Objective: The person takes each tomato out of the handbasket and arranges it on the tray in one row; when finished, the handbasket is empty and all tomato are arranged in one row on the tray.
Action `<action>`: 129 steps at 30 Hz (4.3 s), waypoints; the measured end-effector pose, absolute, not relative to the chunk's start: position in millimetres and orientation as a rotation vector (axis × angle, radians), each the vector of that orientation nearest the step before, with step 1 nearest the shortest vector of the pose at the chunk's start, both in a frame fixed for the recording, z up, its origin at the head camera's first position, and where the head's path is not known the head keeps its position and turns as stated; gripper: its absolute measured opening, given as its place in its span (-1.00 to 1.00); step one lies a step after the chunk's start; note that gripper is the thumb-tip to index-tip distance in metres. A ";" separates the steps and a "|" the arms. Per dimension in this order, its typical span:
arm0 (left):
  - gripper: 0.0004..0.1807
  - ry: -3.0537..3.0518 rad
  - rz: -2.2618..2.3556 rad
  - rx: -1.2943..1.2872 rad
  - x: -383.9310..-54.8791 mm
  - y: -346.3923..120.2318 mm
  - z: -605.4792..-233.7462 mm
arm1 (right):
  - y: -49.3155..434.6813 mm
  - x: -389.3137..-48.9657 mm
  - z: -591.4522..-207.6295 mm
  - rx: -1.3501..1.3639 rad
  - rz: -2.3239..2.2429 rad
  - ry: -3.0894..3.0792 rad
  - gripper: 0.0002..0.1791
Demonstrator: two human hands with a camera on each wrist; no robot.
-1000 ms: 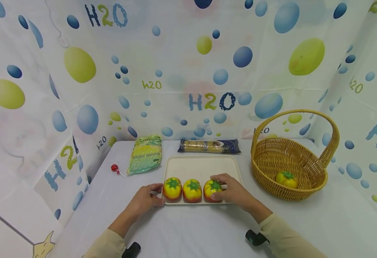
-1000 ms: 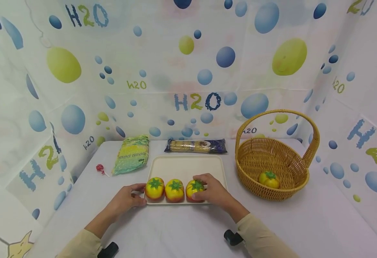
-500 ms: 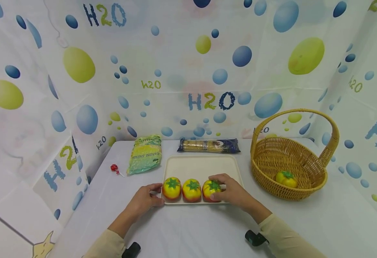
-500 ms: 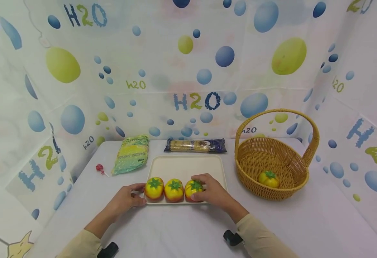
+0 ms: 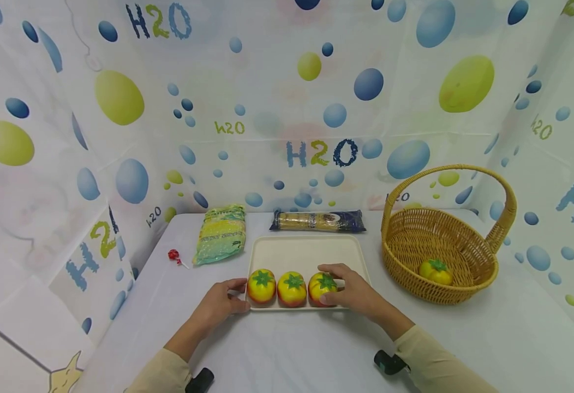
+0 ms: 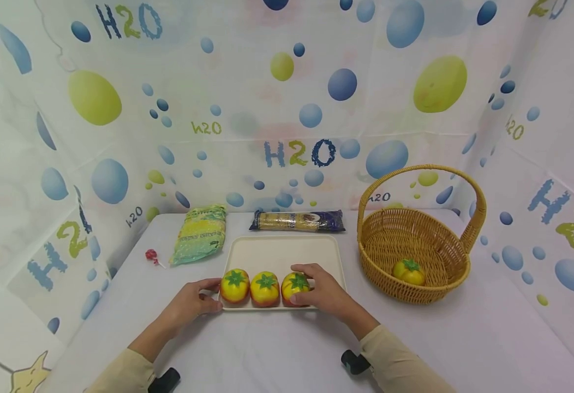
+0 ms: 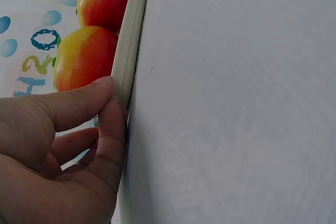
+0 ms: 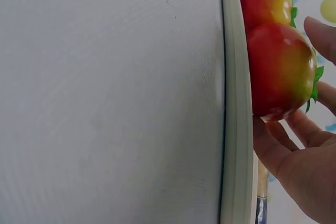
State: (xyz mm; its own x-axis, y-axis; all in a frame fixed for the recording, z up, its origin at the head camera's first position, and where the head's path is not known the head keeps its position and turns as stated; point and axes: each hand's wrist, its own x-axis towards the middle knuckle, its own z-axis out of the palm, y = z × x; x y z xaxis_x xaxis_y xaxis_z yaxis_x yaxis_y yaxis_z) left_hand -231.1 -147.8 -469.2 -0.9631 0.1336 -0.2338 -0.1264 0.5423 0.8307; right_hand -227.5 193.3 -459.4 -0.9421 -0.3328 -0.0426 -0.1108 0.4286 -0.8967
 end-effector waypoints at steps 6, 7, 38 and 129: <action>-0.26 2.516 1.381 0.018 -230.2 -148.7 -467.2 | 195.6 -227.0 -459.0 -0.405 -1.533 2.472 -0.22; -0.26 2.516 1.381 0.020 -230.2 -148.8 -466.9 | 196.2 -227.1 -459.0 -0.413 -1.532 2.474 -0.22; -0.26 2.511 1.366 -0.014 -230.4 -147.2 -468.6 | 412.1 -201.7 -352.7 -0.090 -1.399 2.951 -0.26; -0.28 2.526 1.356 0.000 -230.6 -148.3 -469.7 | 437.4 -237.6 -400.3 -0.123 -1.076 2.730 -0.15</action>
State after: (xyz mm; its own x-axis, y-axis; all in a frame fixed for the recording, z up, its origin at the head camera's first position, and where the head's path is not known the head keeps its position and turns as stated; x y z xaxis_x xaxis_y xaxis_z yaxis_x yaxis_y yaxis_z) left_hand -230.6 -148.3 -469.7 -0.9625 0.1284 -0.2389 -0.1282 0.5610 0.8178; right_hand -237.6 437.4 -400.3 -0.9756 -0.1518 -0.1585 -0.0028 0.7309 -0.6825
